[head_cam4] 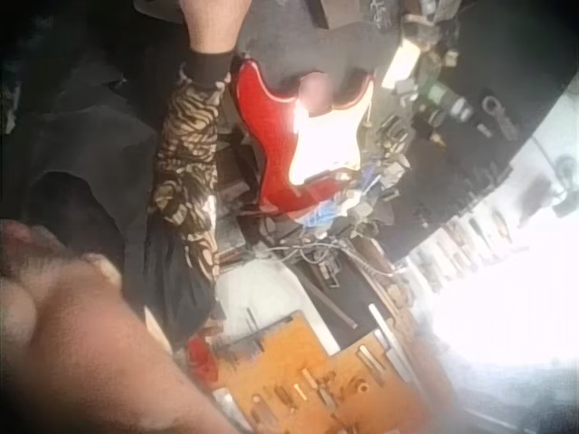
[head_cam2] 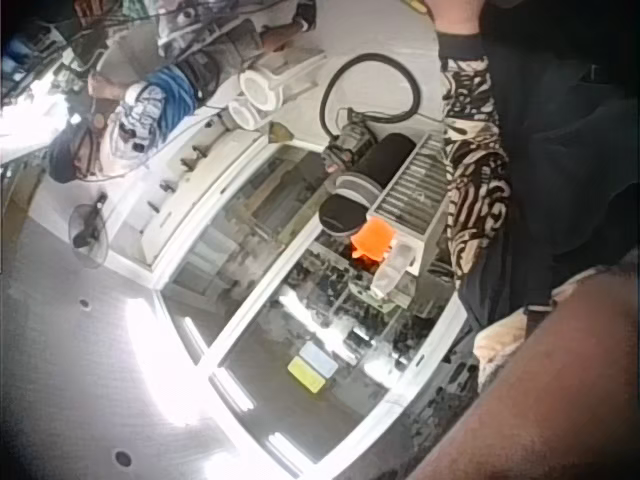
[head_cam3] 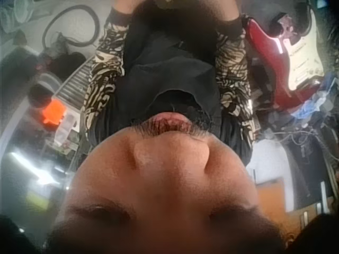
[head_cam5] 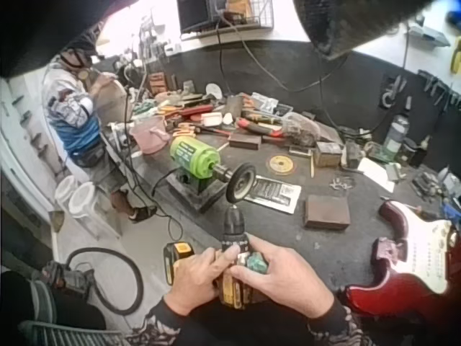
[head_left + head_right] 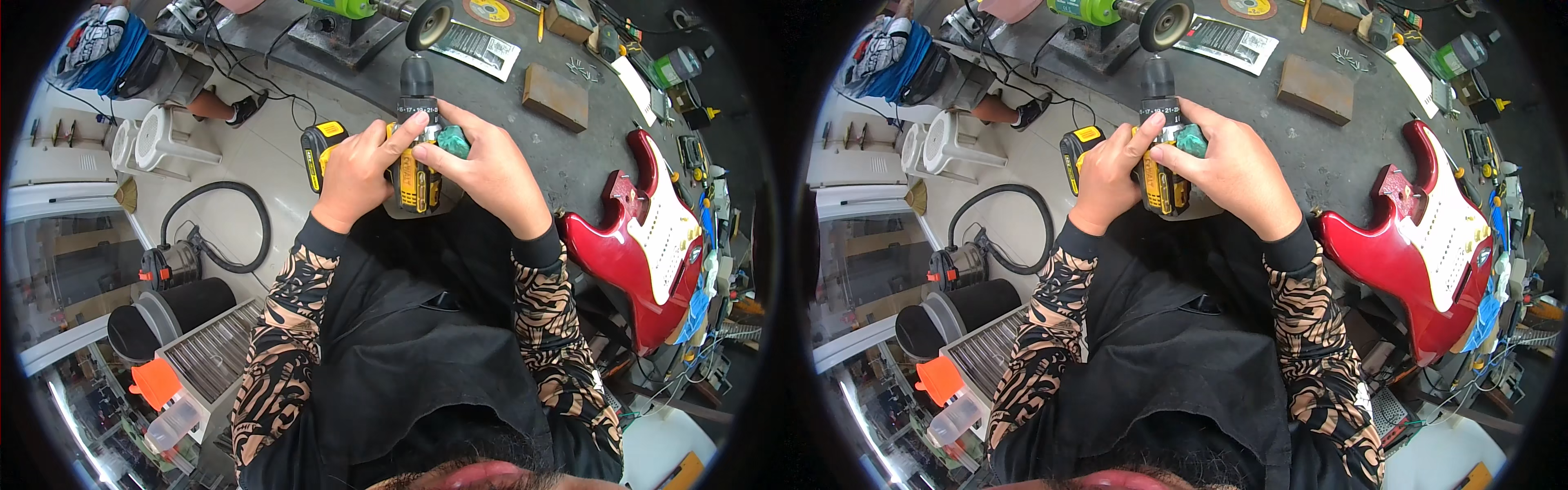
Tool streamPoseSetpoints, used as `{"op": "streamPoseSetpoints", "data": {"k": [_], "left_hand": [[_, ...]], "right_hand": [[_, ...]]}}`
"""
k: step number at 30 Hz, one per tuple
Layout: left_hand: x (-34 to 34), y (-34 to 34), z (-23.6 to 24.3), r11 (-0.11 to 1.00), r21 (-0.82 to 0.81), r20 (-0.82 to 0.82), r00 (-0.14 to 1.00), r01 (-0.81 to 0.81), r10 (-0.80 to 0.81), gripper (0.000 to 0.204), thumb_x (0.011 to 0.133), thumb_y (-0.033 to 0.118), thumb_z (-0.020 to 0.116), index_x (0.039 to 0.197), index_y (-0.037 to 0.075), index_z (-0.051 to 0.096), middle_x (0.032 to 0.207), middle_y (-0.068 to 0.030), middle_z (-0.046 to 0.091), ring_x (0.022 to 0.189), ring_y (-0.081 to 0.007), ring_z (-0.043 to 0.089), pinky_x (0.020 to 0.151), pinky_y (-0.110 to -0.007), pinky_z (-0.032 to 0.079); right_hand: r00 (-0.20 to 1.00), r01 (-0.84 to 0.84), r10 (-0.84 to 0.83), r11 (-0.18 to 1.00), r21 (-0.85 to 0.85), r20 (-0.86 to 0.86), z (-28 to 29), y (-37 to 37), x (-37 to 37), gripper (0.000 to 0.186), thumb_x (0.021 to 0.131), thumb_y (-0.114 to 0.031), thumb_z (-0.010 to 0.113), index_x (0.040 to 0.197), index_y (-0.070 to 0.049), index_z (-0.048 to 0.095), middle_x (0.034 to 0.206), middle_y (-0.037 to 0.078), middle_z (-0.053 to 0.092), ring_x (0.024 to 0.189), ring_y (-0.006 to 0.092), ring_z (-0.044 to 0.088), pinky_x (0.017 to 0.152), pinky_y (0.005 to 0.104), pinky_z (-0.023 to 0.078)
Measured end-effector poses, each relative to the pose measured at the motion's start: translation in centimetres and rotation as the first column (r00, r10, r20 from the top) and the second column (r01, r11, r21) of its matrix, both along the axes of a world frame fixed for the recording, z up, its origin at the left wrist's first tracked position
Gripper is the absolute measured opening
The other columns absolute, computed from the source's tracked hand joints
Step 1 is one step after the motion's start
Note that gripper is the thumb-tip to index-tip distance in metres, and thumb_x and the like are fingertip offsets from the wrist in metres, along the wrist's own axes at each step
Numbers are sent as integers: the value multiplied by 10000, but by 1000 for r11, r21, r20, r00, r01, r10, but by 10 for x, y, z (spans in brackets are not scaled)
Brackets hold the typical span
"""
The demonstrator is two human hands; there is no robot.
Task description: The person works on a red electric guitar body, using a screwdriver to adjust the control plate and a cordless drill to sand a small wooden block. They also use a green polishing compound on the drill bit and a blue cloth to wipe the tool.
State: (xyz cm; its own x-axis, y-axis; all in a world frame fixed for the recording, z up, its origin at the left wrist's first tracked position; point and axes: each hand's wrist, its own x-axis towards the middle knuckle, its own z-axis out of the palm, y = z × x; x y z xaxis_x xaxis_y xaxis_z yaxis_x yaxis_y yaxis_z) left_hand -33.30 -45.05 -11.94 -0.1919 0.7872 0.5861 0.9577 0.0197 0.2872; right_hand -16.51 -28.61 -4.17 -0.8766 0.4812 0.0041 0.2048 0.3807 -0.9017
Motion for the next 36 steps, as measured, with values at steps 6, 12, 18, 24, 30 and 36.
{"op": "streamPoseSetpoints", "data": {"k": [6,12,18,24,30,36], "left_hand": [[1,0,-1,1000,6,6,1000,-1,1,1124,712,-36,852,1705,360,505,906,-90,552,748,-337,648,666,-458,554],[0,0,-1,1000,2,6,1000,3,-3,1135,700,-42,856,1704,357,509,898,-89,550,742,-334,647,657,-455,550],[0,1,-1,1000,5,1,1000,3,-3,1146,695,-43,859,1707,359,502,897,-87,550,737,-330,647,654,-453,549],[0,1,-1,1000,9,-5,1000,6,-6,1135,701,-24,866,1706,360,503,899,-87,555,732,-332,651,651,-455,550],[-2,1,-3,1000,-4,-8,1000,-3,3,1119,714,-6,869,1705,362,503,899,-87,555,730,-329,650,648,-453,549],[0,1,-1,1000,3,-5,1000,4,-4,1119,711,-13,865,1704,356,506,897,-86,556,730,-329,650,648,-456,547]], "right_hand": [[1000,12,-12,999,47,-9,-4,1,0,816,952,-396,899,1533,101,615,1337,283,780,1224,289,780,1056,379,592],[1000,19,-18,998,64,-11,-5,1,0,815,952,-396,900,1531,102,616,1336,284,779,1220,289,781,1050,381,595],[998,28,-26,999,46,-58,-7,0,-1,793,939,-424,882,1477,110,649,1244,329,781,1159,413,798,988,424,619],[995,36,-28,997,73,-99,-8,-1,0,751,943,-406,882,1465,87,662,1184,303,798,1106,404,808,964,419,623],[995,20,-15,999,42,-99,-2,-2,1,684,951,-383,879,1457,33,682,1145,261,810,1058,393,812,929,417,625],[994,28,-22,998,55,-108,-5,-2,1,679,950,-378,879,1461,23,684,1147,260,810,1055,393,812,929,418,626]]}}
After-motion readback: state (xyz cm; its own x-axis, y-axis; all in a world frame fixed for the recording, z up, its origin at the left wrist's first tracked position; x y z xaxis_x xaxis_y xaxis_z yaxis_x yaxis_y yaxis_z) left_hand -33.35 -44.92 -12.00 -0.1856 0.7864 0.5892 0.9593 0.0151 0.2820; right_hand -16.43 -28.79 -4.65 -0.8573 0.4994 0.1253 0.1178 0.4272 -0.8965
